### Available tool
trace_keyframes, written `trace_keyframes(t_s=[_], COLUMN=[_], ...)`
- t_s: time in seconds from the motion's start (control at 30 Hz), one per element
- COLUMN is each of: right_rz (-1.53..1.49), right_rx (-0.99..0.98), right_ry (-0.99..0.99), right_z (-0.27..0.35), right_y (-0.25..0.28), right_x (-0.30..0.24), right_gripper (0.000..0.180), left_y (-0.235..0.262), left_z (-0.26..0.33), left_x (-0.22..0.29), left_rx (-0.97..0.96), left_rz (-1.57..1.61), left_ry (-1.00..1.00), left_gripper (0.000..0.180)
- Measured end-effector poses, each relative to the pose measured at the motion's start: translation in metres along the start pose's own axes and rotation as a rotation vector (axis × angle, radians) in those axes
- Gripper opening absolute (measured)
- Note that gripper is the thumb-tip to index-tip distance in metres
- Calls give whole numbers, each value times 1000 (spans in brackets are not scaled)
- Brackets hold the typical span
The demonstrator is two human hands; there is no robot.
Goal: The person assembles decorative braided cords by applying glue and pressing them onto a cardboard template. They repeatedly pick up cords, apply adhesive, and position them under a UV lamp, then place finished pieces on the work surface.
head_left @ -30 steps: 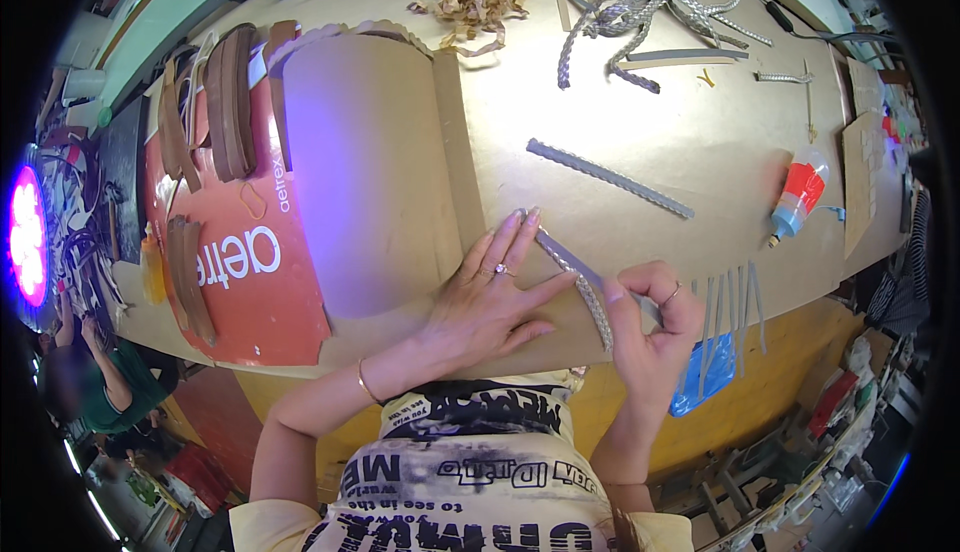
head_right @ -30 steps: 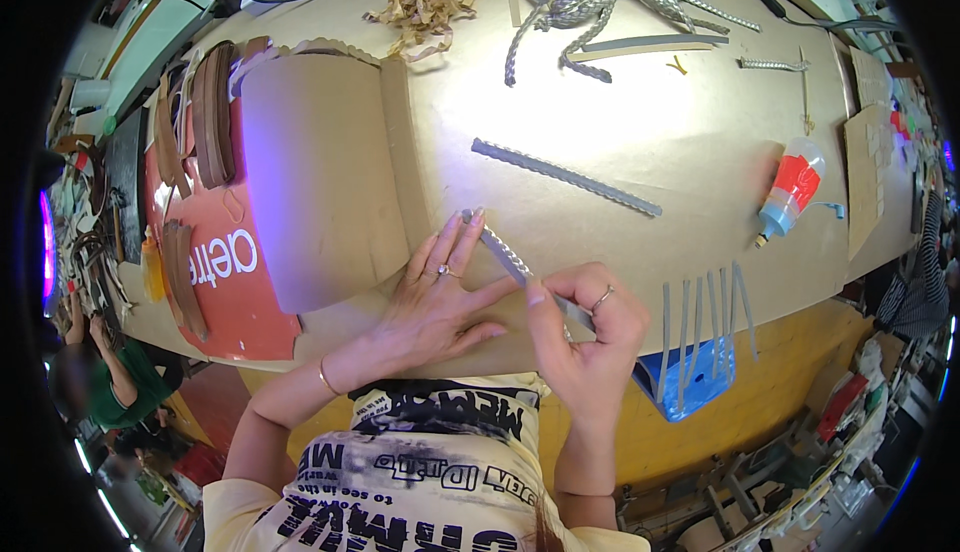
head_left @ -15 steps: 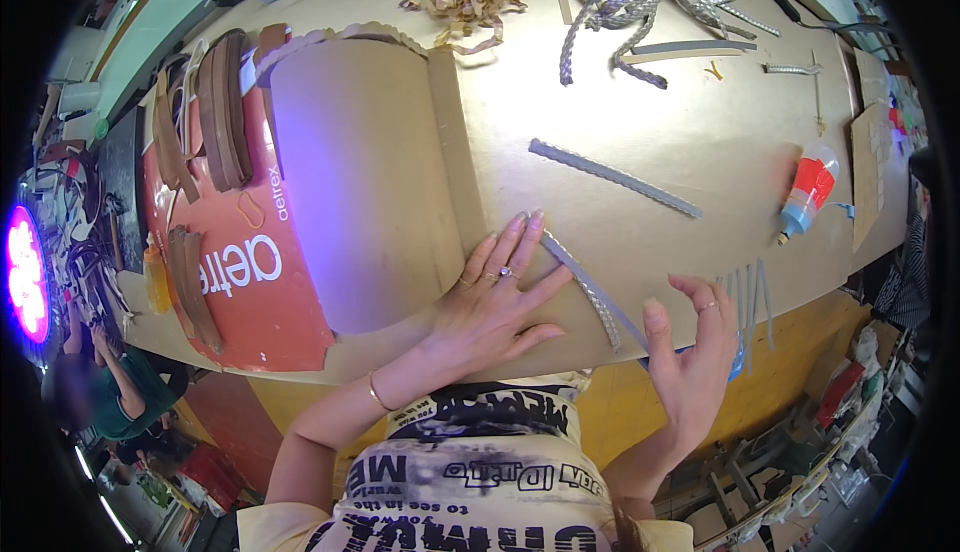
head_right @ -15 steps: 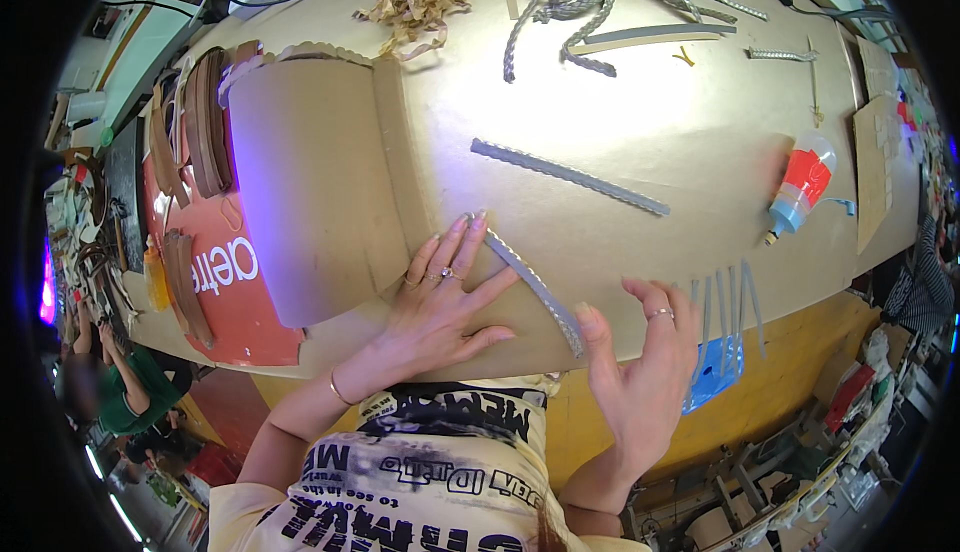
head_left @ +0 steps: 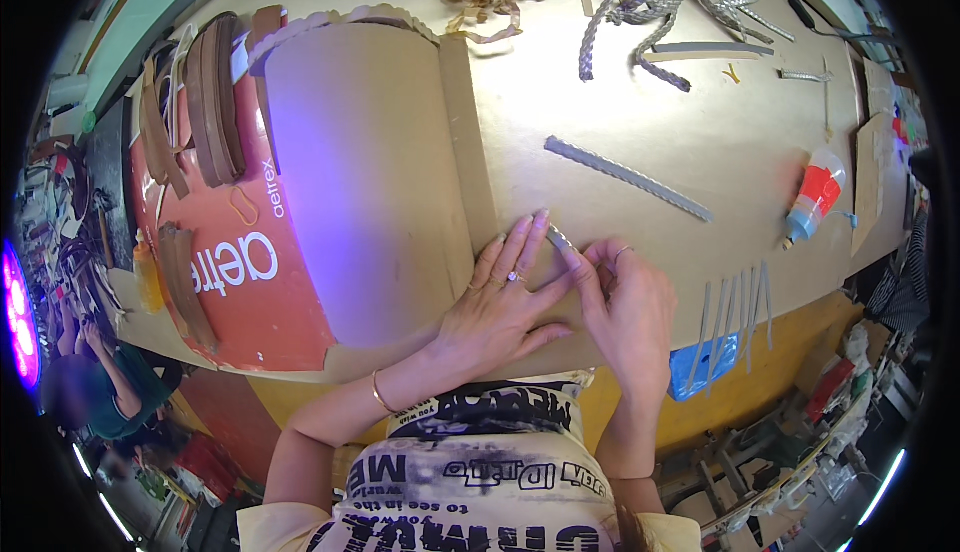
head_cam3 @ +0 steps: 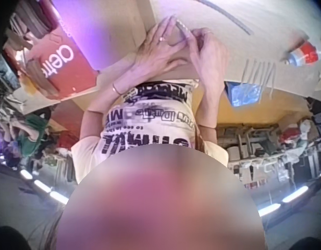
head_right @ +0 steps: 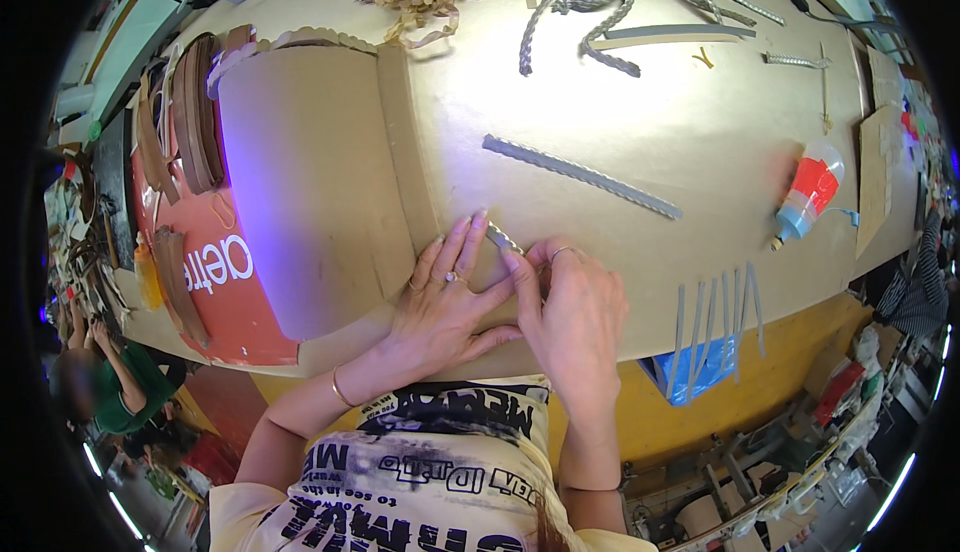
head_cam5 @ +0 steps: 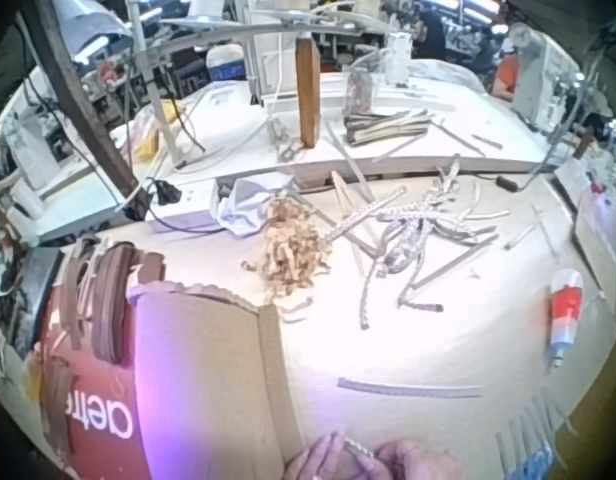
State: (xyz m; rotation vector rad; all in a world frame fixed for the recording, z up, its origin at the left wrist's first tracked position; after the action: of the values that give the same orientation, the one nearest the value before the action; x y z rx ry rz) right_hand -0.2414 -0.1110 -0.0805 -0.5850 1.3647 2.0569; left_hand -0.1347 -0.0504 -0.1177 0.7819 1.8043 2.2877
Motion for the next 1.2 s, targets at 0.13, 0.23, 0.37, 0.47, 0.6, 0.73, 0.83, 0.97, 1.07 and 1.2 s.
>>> trace_keyframes(t_s=[0.13,0.23,0.37,0.47,0.6,0.73,0.83,0.97,1.07,1.2], right_rz=[-73,-309,-366,-155,-187,-168,-170,-142,-174,-160], right_rx=[-44,-46,10,-44,25,37,72,69,99,88], right_ry=[14,-19,-10,-105,-104,-125,-98,-74,-82,-98], right_z=[-4,-8,-8,-3,5,10,11,10,11,12], right_y=[-4,-8,-4,-7,-1,0,1,-1,-1,-3], right_x=[-1,6,13,24,23,24,23,24,25,26], right_gripper=[25,25,27,27,28,27,26,25,23,23], left_y=[0,4,7,10,13,16,17,18,18,17], left_z=[0,0,-1,-2,1,2,1,-1,-2,-3], left_x=[1,2,4,5,2,0,0,-2,-2,-3], left_rx=[-10,2,-26,-23,-25,15,37,19,-18,-48], left_rz=[-49,-67,-103,-123,-16,66,83,55,9,-47], left_ry=[-9,-9,-19,-41,-41,-43,-31,-5,41,97], left_gripper=[65,64,66,71,79,76,74,78,84,90])
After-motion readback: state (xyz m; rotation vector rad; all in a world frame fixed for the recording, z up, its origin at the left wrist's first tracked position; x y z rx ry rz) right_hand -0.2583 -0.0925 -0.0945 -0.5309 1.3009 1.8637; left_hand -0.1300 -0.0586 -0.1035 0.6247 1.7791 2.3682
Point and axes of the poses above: each hand's wrist, its own z-axis away from the middle knuckle, its own y-axis out of the back of the hand, x = y × z, the point moved 9 cm from there along -z, towards the middle knuckle, and after that the axes turned 13 degrees about -z, right-handed, at the moved point
